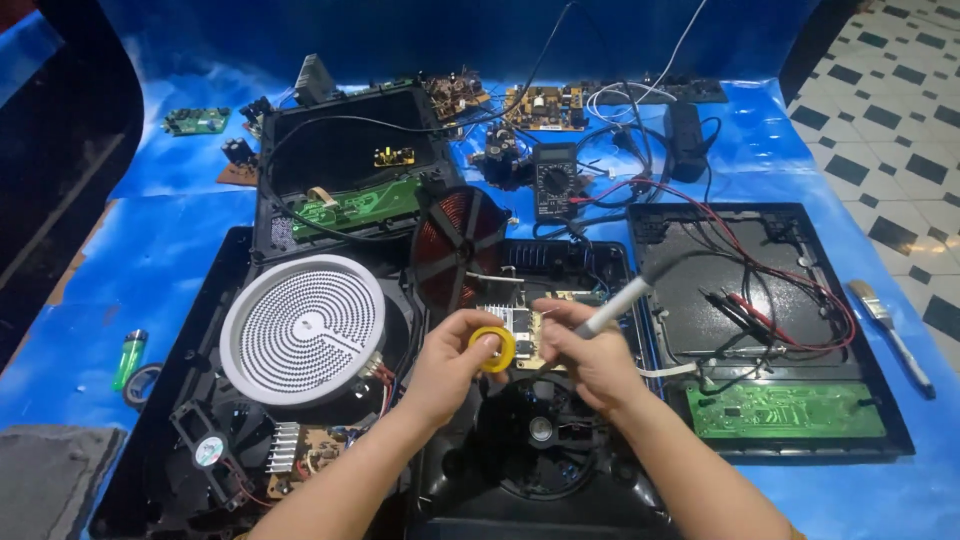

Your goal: Repairing the internal circuit board of an induction cooker using a soldering iron and a probe.

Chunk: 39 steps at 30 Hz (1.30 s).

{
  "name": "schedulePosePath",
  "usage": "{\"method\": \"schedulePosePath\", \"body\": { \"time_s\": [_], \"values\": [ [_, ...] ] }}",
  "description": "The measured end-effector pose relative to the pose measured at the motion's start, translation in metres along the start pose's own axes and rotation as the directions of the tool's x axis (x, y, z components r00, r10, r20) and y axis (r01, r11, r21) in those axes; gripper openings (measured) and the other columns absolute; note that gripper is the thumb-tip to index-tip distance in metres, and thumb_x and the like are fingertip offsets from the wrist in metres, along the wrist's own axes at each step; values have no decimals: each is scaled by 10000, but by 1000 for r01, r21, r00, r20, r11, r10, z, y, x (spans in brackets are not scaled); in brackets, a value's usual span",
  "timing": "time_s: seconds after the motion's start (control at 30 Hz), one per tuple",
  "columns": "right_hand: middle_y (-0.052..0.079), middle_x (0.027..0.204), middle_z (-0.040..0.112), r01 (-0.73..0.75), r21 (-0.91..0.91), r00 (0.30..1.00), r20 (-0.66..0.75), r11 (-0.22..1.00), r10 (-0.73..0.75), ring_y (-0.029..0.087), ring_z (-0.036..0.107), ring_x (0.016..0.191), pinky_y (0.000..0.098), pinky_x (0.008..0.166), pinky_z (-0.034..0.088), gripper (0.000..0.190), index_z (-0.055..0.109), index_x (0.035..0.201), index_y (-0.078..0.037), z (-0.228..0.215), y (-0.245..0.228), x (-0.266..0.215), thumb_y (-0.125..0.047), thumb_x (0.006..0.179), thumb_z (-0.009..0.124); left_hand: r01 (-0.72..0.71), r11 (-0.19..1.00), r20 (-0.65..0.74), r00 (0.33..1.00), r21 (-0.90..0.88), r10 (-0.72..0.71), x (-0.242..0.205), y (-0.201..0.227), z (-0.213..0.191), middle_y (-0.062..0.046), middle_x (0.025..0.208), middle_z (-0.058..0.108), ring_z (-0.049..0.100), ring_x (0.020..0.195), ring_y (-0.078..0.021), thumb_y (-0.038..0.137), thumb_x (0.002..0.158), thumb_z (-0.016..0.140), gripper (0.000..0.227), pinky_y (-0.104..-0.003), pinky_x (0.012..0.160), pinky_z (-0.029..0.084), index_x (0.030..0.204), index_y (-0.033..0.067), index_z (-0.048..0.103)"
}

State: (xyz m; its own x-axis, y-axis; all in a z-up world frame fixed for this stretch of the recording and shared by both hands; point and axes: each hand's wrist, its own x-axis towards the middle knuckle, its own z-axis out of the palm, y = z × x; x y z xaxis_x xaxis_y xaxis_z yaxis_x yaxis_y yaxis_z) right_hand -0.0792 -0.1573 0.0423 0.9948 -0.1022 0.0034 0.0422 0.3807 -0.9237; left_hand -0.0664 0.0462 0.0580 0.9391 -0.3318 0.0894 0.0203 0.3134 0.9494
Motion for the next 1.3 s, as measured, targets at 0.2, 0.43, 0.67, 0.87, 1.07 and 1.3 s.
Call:
{"method": "schedulePosePath", "body": {
  "time_s": [0.2,0.43,0.67,0.87,1.07,1.3],
  "values": [
    [154,759,609,-78,68,991,-101,995,85,217,643,589,356,536,589,268,734,1077,147,16,23,-6,88,817,761,35,994,-66,997,101,-28,-1,-25,9,-174,1033,740,729,875,-214,23,938,693,218,-276,730,606,1152,-9,717],
    [184,756,595,152,47,984,-98,987,-146,225,575,628,287,542,482,188,605,746,74,3,46,2,109,844,761,51,988,-73,996,143,-41,-3,-28,13,-208,1089,733,745,997,-330,8,924,715,235,-397,861,627,1158,15,725],
    [149,780,542,262,115,961,-119,958,-249,193,552,562,277,521,478,180,595,760,35,7,35,-3,140,871,689,44,997,-65,997,61,-40,-14,-14,25,-203,1071,727,709,997,-269,44,945,700,214,-382,851,624,1156,10,720],
    [101,783,524,279,129,952,-165,952,-256,168,556,507,266,527,470,200,582,770,1,-5,32,-1,138,891,665,71,996,-45,996,-50,-74,-14,-21,25,-244,1073,702,740,915,-324,42,948,691,237,-402,812,638,1178,-14,692],
    [73,675,565,226,76,933,-304,971,-194,177,579,507,279,576,476,134,666,839,-11,-12,-6,3,39,959,638,65,997,-72,995,-29,-67,-8,-17,23,-198,997,704,759,704,-256,27,968,644,233,-304,630,632,1189,-48,650],
    [120,782,701,337,-442,814,-308,831,-493,217,730,845,345,908,545,597,729,960,-77,-103,-17,12,-425,1158,286,-24,772,34,999,635,3,18,-23,17,-151,970,785,765,909,-385,41,884,739,200,-399,747,645,1073,84,789]
  ]
}}
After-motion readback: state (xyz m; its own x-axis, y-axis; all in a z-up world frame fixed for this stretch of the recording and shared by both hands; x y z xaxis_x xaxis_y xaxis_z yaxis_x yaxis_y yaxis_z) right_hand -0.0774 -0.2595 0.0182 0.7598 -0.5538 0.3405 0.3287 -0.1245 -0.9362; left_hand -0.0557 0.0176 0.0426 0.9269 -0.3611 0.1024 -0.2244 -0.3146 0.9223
